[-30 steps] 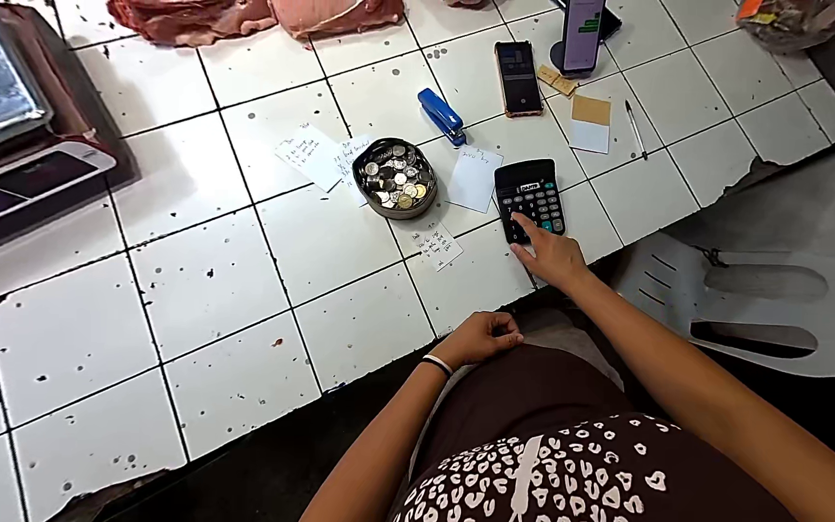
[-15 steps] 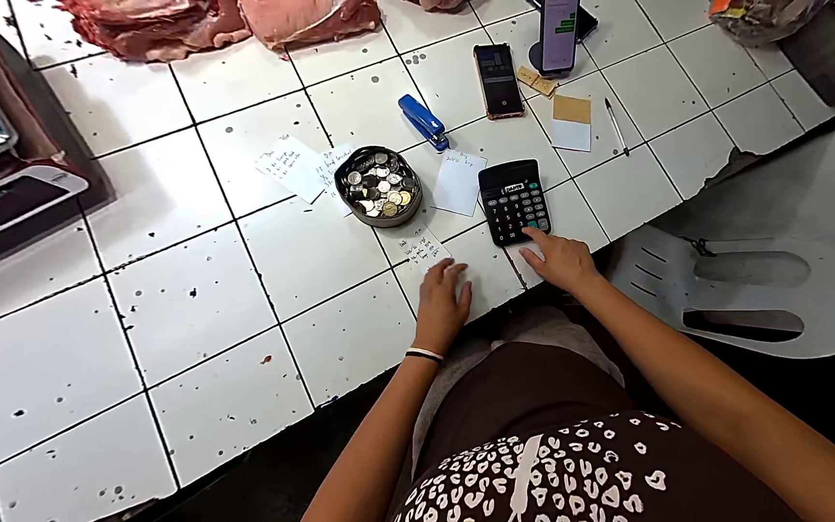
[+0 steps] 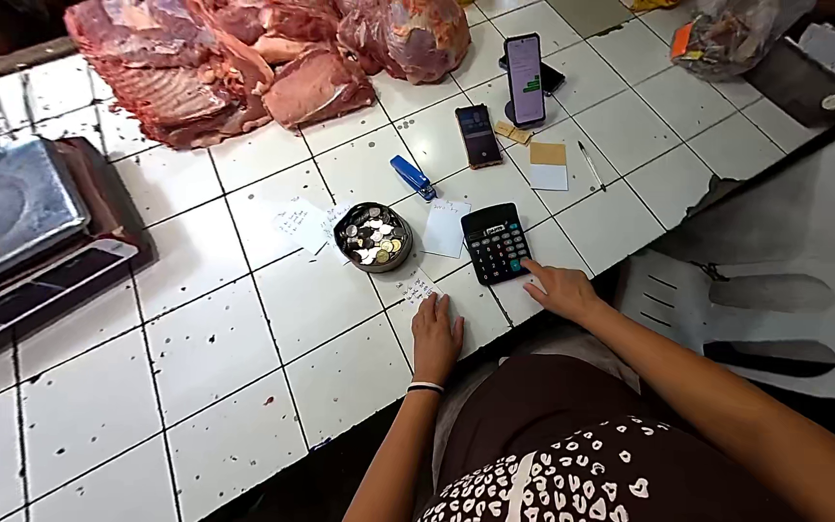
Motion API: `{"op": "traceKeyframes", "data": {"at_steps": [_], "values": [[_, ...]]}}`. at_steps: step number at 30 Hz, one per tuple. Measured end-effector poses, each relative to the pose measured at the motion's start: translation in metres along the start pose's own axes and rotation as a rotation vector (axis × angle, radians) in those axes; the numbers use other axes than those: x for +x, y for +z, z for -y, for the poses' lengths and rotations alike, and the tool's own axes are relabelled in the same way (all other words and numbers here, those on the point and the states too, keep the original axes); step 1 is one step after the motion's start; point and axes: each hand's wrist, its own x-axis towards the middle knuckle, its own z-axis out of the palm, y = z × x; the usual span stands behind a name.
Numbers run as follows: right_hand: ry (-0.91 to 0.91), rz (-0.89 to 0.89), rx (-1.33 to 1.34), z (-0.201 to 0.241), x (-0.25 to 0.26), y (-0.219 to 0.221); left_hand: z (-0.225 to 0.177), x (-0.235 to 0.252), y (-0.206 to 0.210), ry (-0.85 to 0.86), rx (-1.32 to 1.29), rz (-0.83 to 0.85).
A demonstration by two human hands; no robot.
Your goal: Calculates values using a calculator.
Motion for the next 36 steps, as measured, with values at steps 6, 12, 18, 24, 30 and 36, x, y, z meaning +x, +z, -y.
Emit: {"op": "traceKeyframes", "data": {"at_steps": [6, 12, 18, 24, 30, 36], "values": [[-0.137, -0.021, 0.124, -0.026, 0.008, -0.025, -0.054, 0.018, 0.005, -0.182, 0.042, 0.079], [-0.225, -0.002, 0.272, -0.082, 0.028, -0.034, -0.108, 0.044, 0.015, -0.258, 0.066, 0.169], [-0.304, 0.083, 0.289, -0.12, 0.044, -0.052, -0.161, 0.061, 0.046, -0.193, 0.072, 0.223], [-0.415, -0.023, 0.072, -0.118, 0.087, -0.079, -0.165, 0.043, 0.07, -0.292, 0.01, 0.026], [-0.499, -0.109, 0.096, -0.087, 0.123, -0.082, -0.174, 0.007, 0.071, -0.449, -0.013, 0.084], [-0.418, -0.062, 0.04, -0.067, 0.124, -0.081, -0.179, 0.003, 0.059, -0.51, -0.054, 0.174]]}}
